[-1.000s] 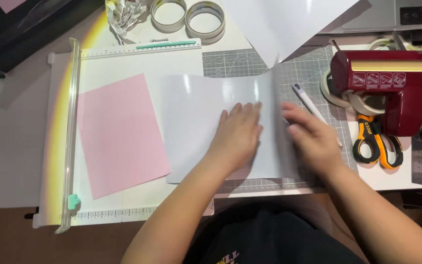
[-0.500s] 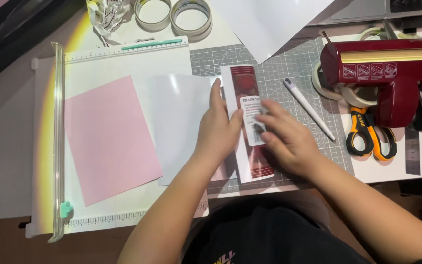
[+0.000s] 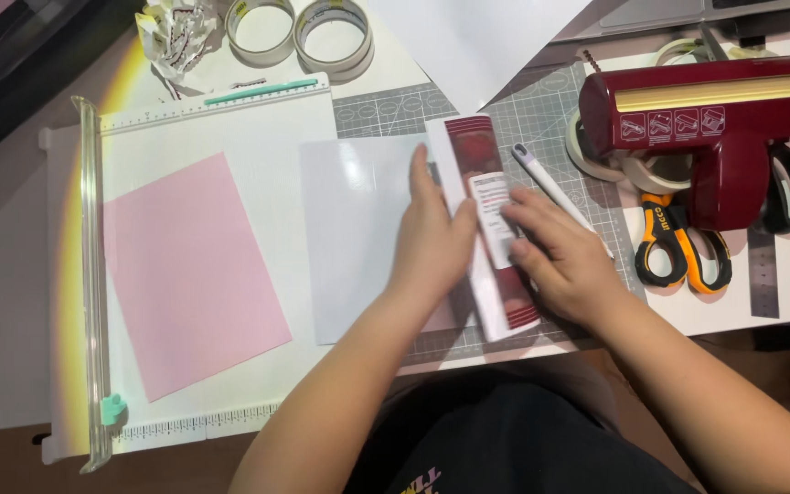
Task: The person uses a stylus to score a printed card on a scoring board, then folds the card along the scored lines and slides it into a clear plastic sleeve.
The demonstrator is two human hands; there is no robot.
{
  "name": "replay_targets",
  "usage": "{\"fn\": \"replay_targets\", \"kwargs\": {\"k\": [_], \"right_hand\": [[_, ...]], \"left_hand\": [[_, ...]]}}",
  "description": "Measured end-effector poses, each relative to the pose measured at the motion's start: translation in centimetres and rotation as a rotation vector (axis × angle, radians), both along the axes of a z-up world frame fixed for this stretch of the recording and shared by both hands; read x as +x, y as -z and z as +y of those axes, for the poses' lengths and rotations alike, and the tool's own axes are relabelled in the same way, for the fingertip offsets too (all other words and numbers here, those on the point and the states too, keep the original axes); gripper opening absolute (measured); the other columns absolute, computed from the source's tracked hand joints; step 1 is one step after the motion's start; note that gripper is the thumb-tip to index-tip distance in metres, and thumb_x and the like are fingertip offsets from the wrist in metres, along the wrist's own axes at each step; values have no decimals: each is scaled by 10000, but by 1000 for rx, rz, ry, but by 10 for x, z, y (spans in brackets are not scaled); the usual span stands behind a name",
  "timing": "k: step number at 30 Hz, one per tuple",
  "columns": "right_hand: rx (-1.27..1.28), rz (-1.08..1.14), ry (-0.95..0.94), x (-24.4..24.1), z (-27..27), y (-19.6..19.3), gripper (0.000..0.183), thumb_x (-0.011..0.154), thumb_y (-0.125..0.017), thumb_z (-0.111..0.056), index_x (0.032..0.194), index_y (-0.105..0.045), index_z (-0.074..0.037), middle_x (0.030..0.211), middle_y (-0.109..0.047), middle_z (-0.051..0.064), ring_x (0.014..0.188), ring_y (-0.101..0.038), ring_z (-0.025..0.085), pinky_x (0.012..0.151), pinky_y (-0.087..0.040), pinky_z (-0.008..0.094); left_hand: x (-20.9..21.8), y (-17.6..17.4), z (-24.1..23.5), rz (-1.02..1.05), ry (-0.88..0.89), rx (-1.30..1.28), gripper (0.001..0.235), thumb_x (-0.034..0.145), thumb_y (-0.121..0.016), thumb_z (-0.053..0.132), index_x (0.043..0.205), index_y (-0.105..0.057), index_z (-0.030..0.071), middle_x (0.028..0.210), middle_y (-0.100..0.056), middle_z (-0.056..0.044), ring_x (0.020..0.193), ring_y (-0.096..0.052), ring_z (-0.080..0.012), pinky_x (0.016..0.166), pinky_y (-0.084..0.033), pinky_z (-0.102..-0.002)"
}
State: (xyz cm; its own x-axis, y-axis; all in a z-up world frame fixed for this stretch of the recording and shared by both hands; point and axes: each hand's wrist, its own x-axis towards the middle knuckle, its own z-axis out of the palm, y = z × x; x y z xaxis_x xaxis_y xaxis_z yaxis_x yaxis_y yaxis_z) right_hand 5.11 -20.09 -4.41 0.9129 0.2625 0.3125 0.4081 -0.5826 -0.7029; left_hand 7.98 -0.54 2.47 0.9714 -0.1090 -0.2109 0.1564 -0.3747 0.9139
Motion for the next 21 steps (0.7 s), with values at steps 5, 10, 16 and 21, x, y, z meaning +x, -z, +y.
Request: {"fn": "replay_targets", "kwargs": {"k": [5, 10, 16, 21], "right_hand": [[-226, -108, -81, 1, 11, 3, 525, 964, -624, -380, 1399, -620, -87, 1427, -583, 261, 1369, -512, 453, 1141, -397, 556], [-409, -123, 6, -2, 15, 9, 591, 930, -659, -458, 1444, -590, -173, 1488, -539, 205, 1392, -487, 444, 1131, -396, 546], [-508, -147, 35, -5, 10, 9, 580, 938, -655, -474, 1424, -593, -164, 1484, -544, 207, 1391, -478, 466, 1123, -404, 551], [-456, -141, 4, -6, 2, 5, 466, 979, -595, -436, 1372, -654, -191, 1428, -609, 158, 1390, -499, 438, 1135, -398, 526]], "left_hand": [[25, 34, 23, -108, 77, 252, 746, 952, -571, 157, 1589, -214, 7, 1488, -468, -367, 1353, -518, -514, 1100, -459, -596], [28, 54, 18, -467, 134, 619, 656, 900, -684, 123, 1506, -447, 42, 1389, -480, -294, 1229, -581, -539, 937, -559, -635], [32, 73, 17, -723, 447, 704, 458, 1022, -530, 336, 1480, -537, 309, 1599, -418, -74, 1471, -380, -428, 1164, -293, -695], [35, 76, 21, -580, 521, 766, 473, 1036, -455, 431, 1500, -480, 342, 1612, -393, -103, 1499, -326, -429, 1177, -240, -696]]}}
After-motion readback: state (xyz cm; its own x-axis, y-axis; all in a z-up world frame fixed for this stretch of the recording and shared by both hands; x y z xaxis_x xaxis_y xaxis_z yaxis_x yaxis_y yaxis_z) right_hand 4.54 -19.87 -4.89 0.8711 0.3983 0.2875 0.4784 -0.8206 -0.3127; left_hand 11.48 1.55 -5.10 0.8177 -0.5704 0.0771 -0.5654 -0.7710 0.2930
